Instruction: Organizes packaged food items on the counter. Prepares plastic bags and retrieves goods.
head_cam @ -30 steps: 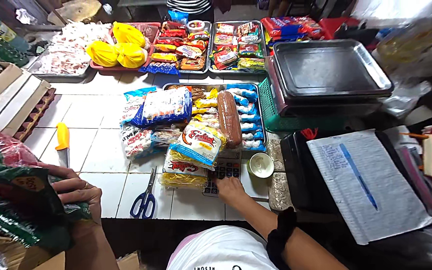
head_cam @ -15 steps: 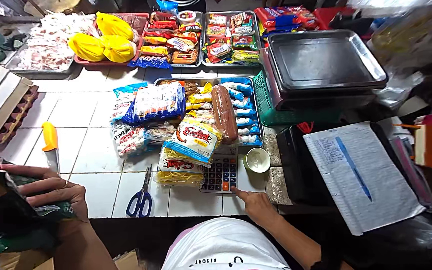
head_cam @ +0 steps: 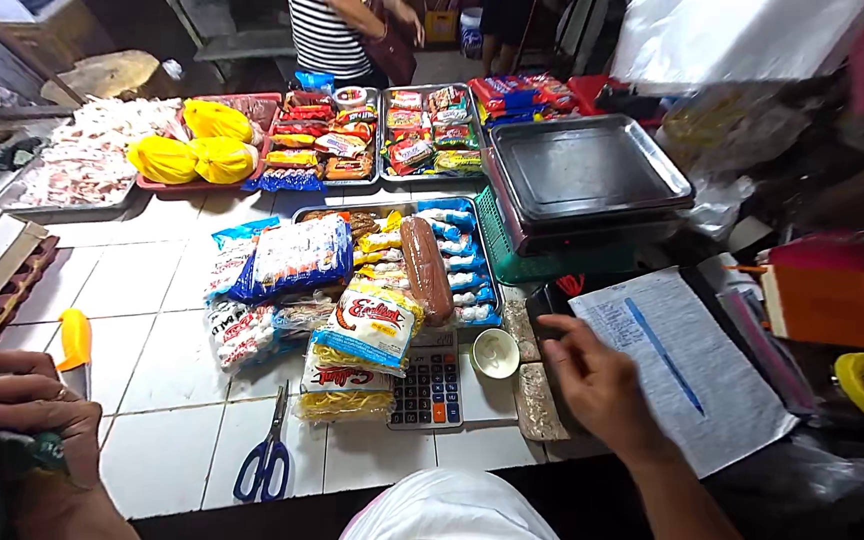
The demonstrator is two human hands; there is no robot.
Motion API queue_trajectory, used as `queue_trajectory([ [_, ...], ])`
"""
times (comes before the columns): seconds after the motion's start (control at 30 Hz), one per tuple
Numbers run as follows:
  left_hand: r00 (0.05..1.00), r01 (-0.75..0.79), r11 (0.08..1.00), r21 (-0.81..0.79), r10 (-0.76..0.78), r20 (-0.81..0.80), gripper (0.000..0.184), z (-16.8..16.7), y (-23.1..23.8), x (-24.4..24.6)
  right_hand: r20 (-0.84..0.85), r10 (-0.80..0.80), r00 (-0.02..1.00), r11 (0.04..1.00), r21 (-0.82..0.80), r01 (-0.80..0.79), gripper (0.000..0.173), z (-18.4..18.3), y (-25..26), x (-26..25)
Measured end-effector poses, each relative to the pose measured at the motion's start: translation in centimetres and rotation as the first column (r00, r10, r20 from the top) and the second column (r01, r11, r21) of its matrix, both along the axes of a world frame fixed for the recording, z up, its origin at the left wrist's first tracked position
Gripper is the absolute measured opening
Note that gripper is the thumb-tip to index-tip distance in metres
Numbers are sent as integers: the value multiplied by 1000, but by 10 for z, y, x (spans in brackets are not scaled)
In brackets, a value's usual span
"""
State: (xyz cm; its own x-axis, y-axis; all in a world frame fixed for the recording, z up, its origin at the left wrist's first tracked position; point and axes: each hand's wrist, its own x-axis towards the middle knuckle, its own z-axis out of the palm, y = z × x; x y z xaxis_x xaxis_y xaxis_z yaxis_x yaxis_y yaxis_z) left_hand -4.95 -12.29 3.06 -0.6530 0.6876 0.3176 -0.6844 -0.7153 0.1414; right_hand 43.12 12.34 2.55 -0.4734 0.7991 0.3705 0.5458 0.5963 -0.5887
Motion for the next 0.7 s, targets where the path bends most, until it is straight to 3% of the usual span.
queue_trajectory([
  [0.1,930,-183,937,-298,67,-361,43,16,17,0,-54,-113,992,983,138,120,29,31,14,29],
  [0.17,838,-426,730,-534,95,-537,29,26,33,24,-74,-160,984,969,181,171,28,38,15,39],
  [0.2,835,-451,649,-613,64,-547,28,31,46,38,-73,-175,982,964,191,186,28,38,13,41],
  [0.3,884,-365,532,-764,-59,-463,18,20,95,42,-32,-180,983,968,173,183,26,31,7,40],
  [0.33,883,-374,463,-803,-88,-461,25,14,111,40,-15,-166,986,973,163,166,26,28,6,39],
  [0.4,879,-369,369,-853,-161,-450,61,5,145,38,19,-141,990,978,161,137,25,23,6,38],
  [0.47,863,-359,339,-870,-235,-448,72,-4,176,38,25,-133,991,977,171,127,24,20,11,39],
  [0.53,804,-383,340,-859,-335,-492,64,-10,211,41,24,-178,984,959,226,169,24,21,22,43],
  [0.6,725,-423,381,-822,-402,-559,63,-16,244,43,61,-221,973,944,263,198,22,30,37,50],
  [0.7,581,-422,490,-763,-501,-642,83,-18,276,49,135,-277,951,925,305,226,21,60,62,65],
])
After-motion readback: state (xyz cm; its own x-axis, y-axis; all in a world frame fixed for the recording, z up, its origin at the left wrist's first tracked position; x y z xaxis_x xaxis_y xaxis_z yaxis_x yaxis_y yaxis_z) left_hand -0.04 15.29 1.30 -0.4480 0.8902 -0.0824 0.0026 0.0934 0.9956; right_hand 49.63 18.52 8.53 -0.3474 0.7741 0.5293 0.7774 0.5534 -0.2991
